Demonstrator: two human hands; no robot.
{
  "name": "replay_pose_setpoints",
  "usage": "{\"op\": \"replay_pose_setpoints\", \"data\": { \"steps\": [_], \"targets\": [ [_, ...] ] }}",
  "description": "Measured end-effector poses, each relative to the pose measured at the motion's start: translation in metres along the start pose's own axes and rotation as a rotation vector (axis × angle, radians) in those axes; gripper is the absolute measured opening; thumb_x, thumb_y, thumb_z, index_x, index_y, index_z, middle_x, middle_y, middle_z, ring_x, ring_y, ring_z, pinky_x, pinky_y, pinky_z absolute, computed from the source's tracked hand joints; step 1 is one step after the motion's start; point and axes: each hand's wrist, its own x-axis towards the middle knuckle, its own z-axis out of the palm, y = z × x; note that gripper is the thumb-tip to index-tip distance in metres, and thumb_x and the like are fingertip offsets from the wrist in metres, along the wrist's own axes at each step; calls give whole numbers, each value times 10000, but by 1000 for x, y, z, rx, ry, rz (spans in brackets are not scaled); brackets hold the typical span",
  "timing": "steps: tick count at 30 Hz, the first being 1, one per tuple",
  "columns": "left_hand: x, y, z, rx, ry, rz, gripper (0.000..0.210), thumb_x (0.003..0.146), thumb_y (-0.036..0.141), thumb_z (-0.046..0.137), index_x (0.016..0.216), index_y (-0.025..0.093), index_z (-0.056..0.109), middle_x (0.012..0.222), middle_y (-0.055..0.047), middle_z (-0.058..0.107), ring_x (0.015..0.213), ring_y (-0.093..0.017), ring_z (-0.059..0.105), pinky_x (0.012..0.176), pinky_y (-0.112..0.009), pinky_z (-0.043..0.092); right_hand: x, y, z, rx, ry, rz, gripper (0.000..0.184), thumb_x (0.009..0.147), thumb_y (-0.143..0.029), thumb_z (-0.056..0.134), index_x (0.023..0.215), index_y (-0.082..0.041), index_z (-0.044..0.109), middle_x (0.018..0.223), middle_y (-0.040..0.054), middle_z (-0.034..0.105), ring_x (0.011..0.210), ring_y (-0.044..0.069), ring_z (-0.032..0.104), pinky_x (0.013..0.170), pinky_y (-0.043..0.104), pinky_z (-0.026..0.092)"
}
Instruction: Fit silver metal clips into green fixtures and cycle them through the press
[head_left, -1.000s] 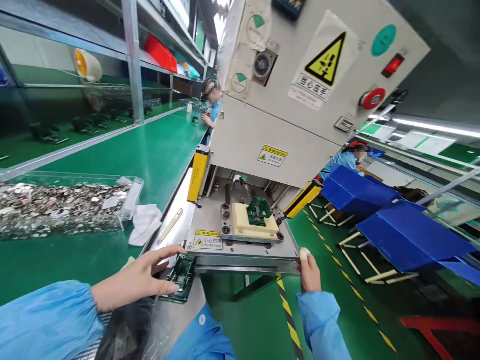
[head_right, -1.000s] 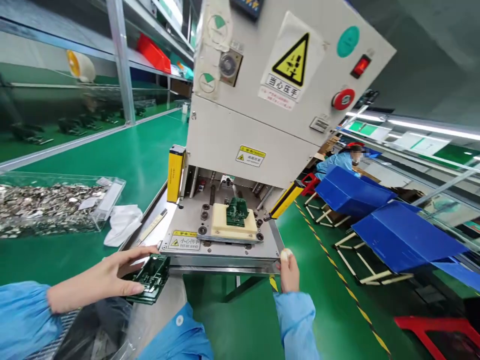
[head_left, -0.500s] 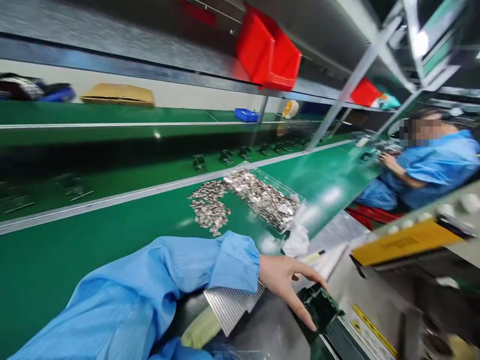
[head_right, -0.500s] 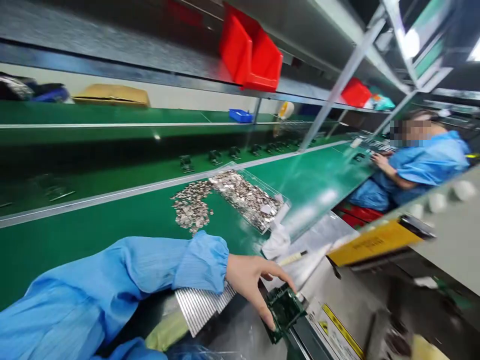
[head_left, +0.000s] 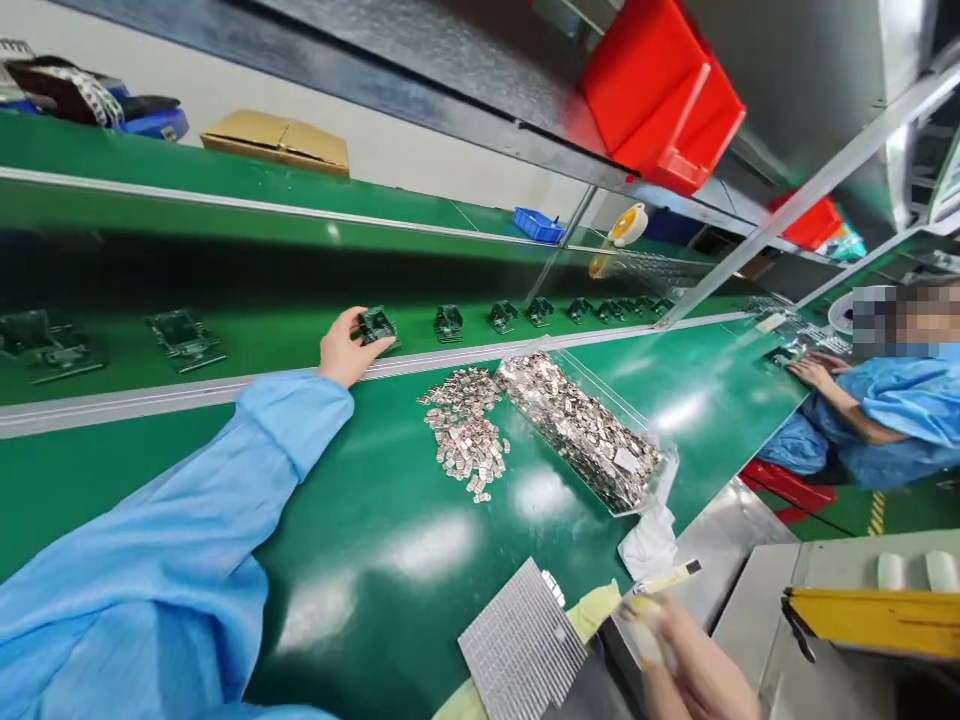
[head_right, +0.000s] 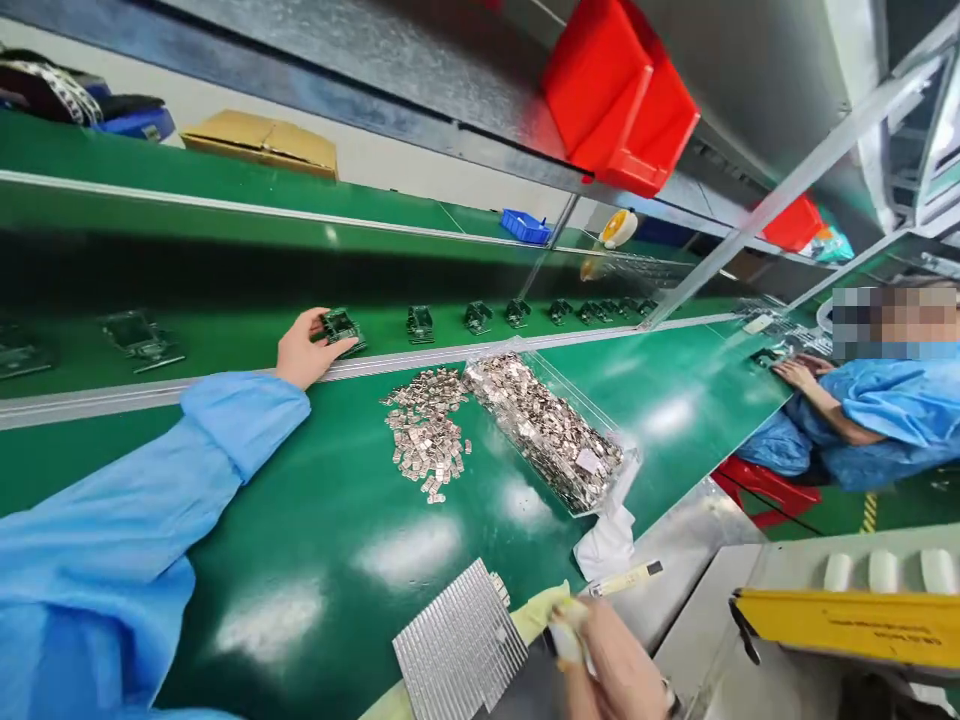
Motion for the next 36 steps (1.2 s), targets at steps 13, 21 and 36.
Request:
{"op": "replay_pose_setpoints", "data": {
  "steps": [13,21,36],
  "targets": [
    [-42,-27,-98,244,-172,224,316,787,428,644,1005,207,583,1059,-63,640,993,-237,647,923,-363,536,241,-118,195,-308,-353,-337,248,753,-130,578,937,-206,725,912,87,683,777,209,650,773,288,499],
    [-55,-64,-216,480,230,-154,658,703,415,730,1243,142,473,1326,-171,511,1185,-312,583,985,-414,516,248,-104,197,-261,-366,-298,157,703,-151,577,767,-210,708,739,68,698,679,238,659,682,334,508],
    [-19,-4,-180,749,78,-374,683,632,696,680,986,129,540,1092,-34,700,1106,-287,649,960,-496,512,110,-109,65,845,-435,290,425,726,-480,777,1036,-225,640,1008,91,756,920,255,736,571,287,611]
  ]
}}
